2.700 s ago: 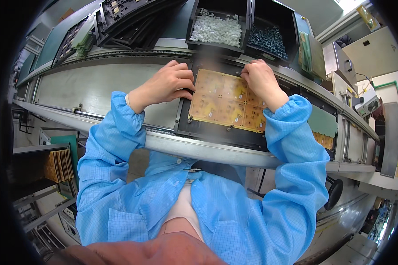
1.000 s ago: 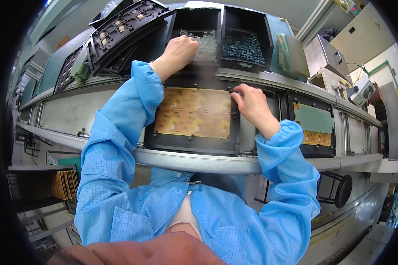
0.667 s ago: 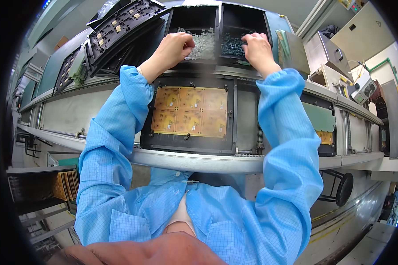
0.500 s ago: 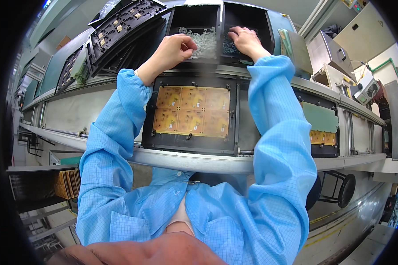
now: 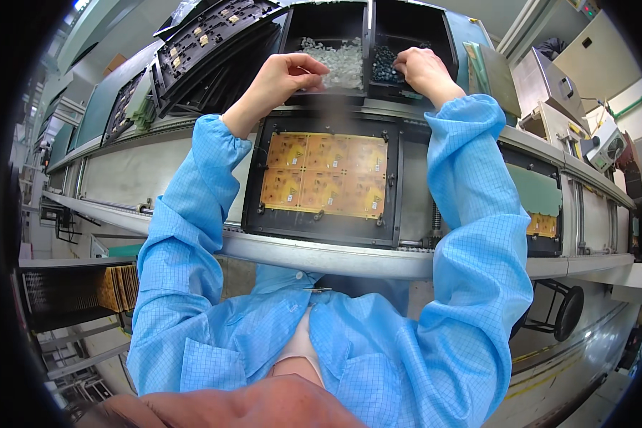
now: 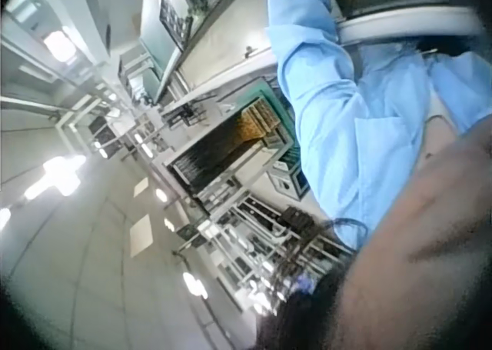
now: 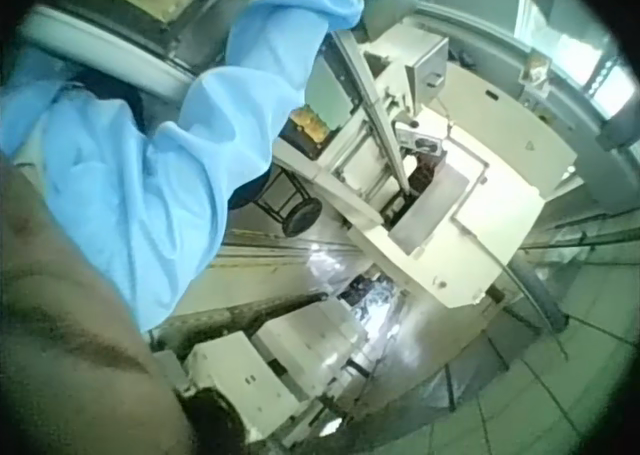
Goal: The worker is picking small electronic components from bins and manually placing them onto a printed circuit board situated on an assembly line conveyor.
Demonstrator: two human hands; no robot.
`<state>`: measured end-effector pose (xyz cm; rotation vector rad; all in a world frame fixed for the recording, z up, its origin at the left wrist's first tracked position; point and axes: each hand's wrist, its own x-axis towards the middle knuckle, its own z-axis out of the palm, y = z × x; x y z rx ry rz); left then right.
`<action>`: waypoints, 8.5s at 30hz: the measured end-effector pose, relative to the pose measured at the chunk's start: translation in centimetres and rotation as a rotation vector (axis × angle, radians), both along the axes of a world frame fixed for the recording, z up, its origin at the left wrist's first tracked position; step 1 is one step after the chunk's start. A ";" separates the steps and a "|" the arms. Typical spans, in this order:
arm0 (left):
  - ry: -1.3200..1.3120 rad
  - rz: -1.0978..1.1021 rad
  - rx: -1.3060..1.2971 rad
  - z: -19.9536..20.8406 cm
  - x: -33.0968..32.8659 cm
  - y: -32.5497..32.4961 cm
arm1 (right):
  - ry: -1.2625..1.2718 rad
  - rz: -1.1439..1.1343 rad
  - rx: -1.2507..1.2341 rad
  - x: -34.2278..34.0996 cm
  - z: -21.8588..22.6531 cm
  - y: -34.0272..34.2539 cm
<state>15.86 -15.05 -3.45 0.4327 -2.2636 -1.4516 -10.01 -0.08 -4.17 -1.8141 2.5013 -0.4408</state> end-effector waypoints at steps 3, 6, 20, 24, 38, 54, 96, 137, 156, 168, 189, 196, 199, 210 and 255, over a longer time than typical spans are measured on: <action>-0.037 0.001 -0.142 0.7 0.0 2.0 | 0.086 0.007 -0.140 -0.5 -0.8 0.6; -0.045 -0.160 -0.279 0.3 -0.8 4.9 | 0.249 0.035 -0.366 -0.7 -1.4 0.7; -0.117 -0.165 -0.807 -4.1 -4.2 10.4 | -0.255 -0.007 -0.659 7.8 -0.7 9.8; -0.174 -0.186 -0.837 -3.9 -5.0 10.7 | -0.396 -0.074 -0.627 8.7 -1.9 12.0; -0.269 -0.217 -0.878 -3.5 -5.9 11.3 | -0.610 -0.155 -0.523 8.2 -4.0 12.9; -0.066 0.280 -1.084 -2.4 -5.9 1.3 | -1.348 -0.132 -0.447 7.3 -4.9 13.7; 0.295 0.188 -0.640 1.1 1.7 4.7 | -0.643 -0.126 -0.200 9.0 -1.8 13.5; 0.266 0.098 -0.600 -3.0 4.2 5.5 | -0.014 -0.158 -0.220 10.3 -2.8 13.6; 0.275 0.124 -0.522 -2.7 4.4 5.5 | -0.033 -0.128 -0.250 10.3 -3.4 14.2; 0.271 0.099 -0.531 -2.9 4.4 5.2 | 0.086 0.033 -0.254 9.3 -2.9 13.7; -0.064 -0.163 -0.110 -1.5 6.4 7.8 | 0.279 0.034 -0.383 0.0 -0.9 3.4; -0.093 -0.175 -0.142 -1.5 5.0 8.7 | 0.318 0.017 0.011 -2.3 -0.8 -0.4; -0.066 -0.177 -0.177 -2.4 3.6 8.8 | 0.286 0.021 0.016 -1.7 -0.6 -1.2; -0.148 -0.279 -0.536 -4.6 -0.8 12.0 | 0.086 0.291 -0.375 -6.0 -4.7 -2.2; -0.252 -0.044 -0.879 -2.5 -6.0 -1.2 | -1.891 -0.152 -0.292 9.8 -3.8 17.0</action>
